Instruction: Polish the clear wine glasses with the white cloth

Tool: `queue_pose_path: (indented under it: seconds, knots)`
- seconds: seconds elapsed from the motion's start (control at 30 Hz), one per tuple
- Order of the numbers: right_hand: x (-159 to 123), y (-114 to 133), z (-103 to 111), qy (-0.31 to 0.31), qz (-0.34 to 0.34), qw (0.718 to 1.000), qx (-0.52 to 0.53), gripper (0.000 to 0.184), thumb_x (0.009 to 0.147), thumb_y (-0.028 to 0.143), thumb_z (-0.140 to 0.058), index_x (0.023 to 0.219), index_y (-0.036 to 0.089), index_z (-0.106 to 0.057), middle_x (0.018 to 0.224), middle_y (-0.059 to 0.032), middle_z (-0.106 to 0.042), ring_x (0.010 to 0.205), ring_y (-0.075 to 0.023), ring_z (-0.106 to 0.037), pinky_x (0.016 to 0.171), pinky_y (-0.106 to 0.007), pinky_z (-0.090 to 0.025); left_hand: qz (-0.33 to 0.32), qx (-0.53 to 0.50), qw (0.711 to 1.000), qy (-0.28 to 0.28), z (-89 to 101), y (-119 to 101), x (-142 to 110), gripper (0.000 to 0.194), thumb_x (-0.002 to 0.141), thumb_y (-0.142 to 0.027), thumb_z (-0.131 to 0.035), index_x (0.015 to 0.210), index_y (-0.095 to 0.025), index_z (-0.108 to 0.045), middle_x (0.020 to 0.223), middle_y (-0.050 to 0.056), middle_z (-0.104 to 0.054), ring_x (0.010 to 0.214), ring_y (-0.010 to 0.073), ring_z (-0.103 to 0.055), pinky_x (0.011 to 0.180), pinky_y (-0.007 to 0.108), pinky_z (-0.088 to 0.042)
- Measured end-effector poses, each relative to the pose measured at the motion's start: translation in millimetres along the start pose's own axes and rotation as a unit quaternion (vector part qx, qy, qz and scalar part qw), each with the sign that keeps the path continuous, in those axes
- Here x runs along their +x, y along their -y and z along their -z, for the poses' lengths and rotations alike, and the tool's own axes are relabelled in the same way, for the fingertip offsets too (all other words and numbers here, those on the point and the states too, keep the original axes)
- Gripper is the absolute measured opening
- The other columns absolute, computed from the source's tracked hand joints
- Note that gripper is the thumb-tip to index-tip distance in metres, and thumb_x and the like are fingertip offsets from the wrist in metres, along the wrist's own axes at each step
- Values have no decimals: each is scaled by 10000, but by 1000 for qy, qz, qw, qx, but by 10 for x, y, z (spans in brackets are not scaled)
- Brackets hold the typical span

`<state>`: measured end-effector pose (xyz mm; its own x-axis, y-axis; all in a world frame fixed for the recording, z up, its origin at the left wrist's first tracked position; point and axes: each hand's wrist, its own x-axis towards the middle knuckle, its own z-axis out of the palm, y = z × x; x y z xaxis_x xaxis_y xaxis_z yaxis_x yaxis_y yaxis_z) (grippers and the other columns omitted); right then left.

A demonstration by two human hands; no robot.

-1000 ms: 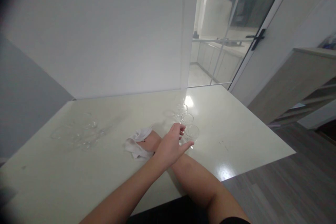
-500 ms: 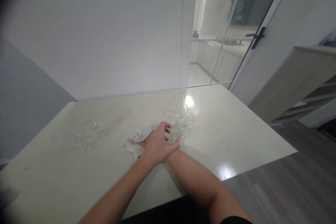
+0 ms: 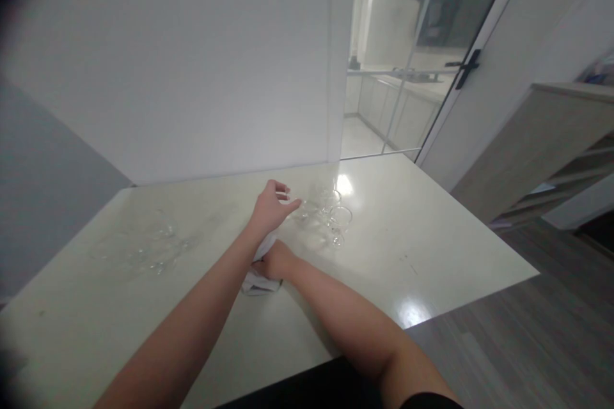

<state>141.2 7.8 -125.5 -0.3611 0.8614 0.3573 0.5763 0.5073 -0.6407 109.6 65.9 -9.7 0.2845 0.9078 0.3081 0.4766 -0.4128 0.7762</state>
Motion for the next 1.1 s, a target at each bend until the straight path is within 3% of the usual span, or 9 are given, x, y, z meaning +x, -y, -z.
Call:
queue_pose_path:
  seconds: [0.13,0.7,0.97,1.1]
  knots:
    - [28,15,18,-3,33,999,-5,168,803,144,-644,959,163,-703,1115,-99,-741,1113,-267,-649,992,-365,-488,2,13,1000,11,-135,53,45,424,685,-317,-766,930,-212,-437,991,47,-634,836,197,-669,722,319,-506]
    - [93,29,6,74,19,990,-117,133,865,160,-603,923,150,-723,1114,-132,-734,1043,-253,-644,972,-378,-489,-9,-21,1000,-20,-319,148,76,423,703,-300,-772,927,-208,-425,984,54,-614,877,207,-668,750,328,-497]
    - [106,16,2,59,20,991,-122,133,810,80,-623,811,181,-708,1025,-92,-761,1043,-249,-661,965,-360,-500,3,-20,1000,-14,-354,162,48,429,719,-363,-781,914,-210,-431,932,35,-607,846,204,-676,745,336,-511]
    - [71,-34,-24,46,15,994,-94,133,823,98,-606,823,184,-708,1029,-101,-759,1083,-260,-654,988,-384,-488,6,-33,999,5,-373,173,30,469,705,-385,-798,963,-206,-450,1015,61,-601,909,220,-671,779,360,-527]
